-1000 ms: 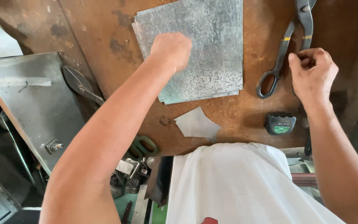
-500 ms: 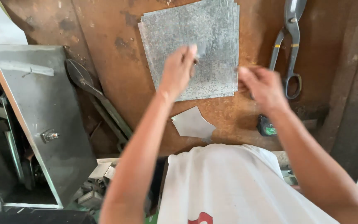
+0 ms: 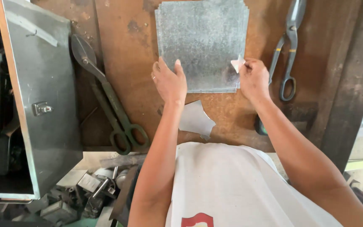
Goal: Measuring and cutting small rectangular pieces of sheet metal into specific shapes using tin snips.
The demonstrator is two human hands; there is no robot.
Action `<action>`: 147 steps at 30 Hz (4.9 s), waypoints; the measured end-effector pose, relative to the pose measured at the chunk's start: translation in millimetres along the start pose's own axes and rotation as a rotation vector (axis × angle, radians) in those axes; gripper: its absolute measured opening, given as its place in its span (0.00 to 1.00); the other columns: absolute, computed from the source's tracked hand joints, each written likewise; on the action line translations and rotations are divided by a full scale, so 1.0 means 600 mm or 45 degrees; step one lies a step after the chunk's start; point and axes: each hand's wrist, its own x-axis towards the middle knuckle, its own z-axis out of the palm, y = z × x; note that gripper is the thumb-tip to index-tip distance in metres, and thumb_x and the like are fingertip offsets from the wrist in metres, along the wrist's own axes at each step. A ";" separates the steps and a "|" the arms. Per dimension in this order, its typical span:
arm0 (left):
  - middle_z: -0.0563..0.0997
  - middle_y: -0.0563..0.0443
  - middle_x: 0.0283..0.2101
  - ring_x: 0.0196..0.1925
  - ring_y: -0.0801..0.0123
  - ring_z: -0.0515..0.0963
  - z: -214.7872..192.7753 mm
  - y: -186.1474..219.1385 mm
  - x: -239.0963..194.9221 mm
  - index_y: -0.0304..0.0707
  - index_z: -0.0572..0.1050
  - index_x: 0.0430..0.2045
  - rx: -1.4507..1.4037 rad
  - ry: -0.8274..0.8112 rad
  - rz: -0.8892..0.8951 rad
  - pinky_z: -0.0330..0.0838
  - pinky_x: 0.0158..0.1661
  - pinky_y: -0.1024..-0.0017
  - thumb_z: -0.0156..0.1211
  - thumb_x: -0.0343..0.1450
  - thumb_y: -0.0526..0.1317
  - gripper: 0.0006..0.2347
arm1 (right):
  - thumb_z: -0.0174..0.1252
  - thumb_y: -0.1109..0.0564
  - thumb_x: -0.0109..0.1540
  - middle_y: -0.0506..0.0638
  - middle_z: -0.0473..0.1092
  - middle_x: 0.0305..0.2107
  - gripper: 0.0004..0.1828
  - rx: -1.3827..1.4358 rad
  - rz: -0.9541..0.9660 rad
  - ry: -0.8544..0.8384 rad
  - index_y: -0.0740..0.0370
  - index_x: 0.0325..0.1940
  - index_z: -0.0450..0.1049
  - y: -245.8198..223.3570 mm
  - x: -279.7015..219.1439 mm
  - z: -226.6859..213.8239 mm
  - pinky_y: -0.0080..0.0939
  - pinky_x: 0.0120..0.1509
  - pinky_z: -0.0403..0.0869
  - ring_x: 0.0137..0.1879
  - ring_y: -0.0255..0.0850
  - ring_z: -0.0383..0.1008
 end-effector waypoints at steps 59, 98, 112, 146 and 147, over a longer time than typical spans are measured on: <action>0.83 0.38 0.45 0.49 0.49 0.82 0.019 0.034 0.134 0.33 0.80 0.42 -0.180 -0.072 -0.646 0.74 0.50 0.58 0.63 0.69 0.46 0.15 | 0.62 0.55 0.61 0.44 0.70 0.27 0.10 0.522 0.539 0.311 0.61 0.29 0.73 0.040 0.108 -0.157 0.39 0.40 0.67 0.35 0.33 0.66; 0.56 0.63 0.18 0.19 0.77 0.52 -0.253 -0.013 0.180 0.43 0.61 0.14 -0.779 0.195 -0.393 0.44 0.22 0.69 0.58 0.79 0.48 0.22 | 0.62 0.57 0.67 0.51 0.77 0.32 0.11 0.118 -0.029 -0.093 0.71 0.44 0.79 -0.018 0.084 -0.077 0.37 0.40 0.73 0.36 0.35 0.74; 0.76 0.43 0.26 0.29 0.50 0.76 -0.034 -0.009 0.075 0.30 0.77 0.28 -0.066 0.160 -0.147 0.69 0.32 0.58 0.60 0.75 0.47 0.15 | 0.65 0.61 0.62 0.53 0.78 0.31 0.11 0.212 0.252 -0.506 0.73 0.43 0.76 -0.133 0.056 -0.022 0.36 0.36 0.77 0.32 0.34 0.78; 0.85 0.50 0.30 0.22 0.75 0.80 0.083 0.062 -0.079 0.41 0.74 0.59 -1.055 -0.666 -0.708 0.74 0.26 0.75 0.56 0.76 0.39 0.16 | 0.67 0.59 0.62 0.56 0.76 0.33 0.07 -0.504 -0.493 -0.330 0.65 0.38 0.78 -0.143 0.085 0.076 0.46 0.41 0.76 0.37 0.50 0.78; 0.86 0.50 0.31 0.22 0.74 0.80 0.075 0.063 -0.072 0.42 0.78 0.55 -0.832 -0.601 -0.652 0.75 0.27 0.73 0.57 0.76 0.39 0.14 | 0.68 0.60 0.61 0.56 0.75 0.36 0.06 -0.558 -0.809 -0.277 0.64 0.39 0.79 -0.132 0.088 0.076 0.47 0.42 0.75 0.39 0.52 0.76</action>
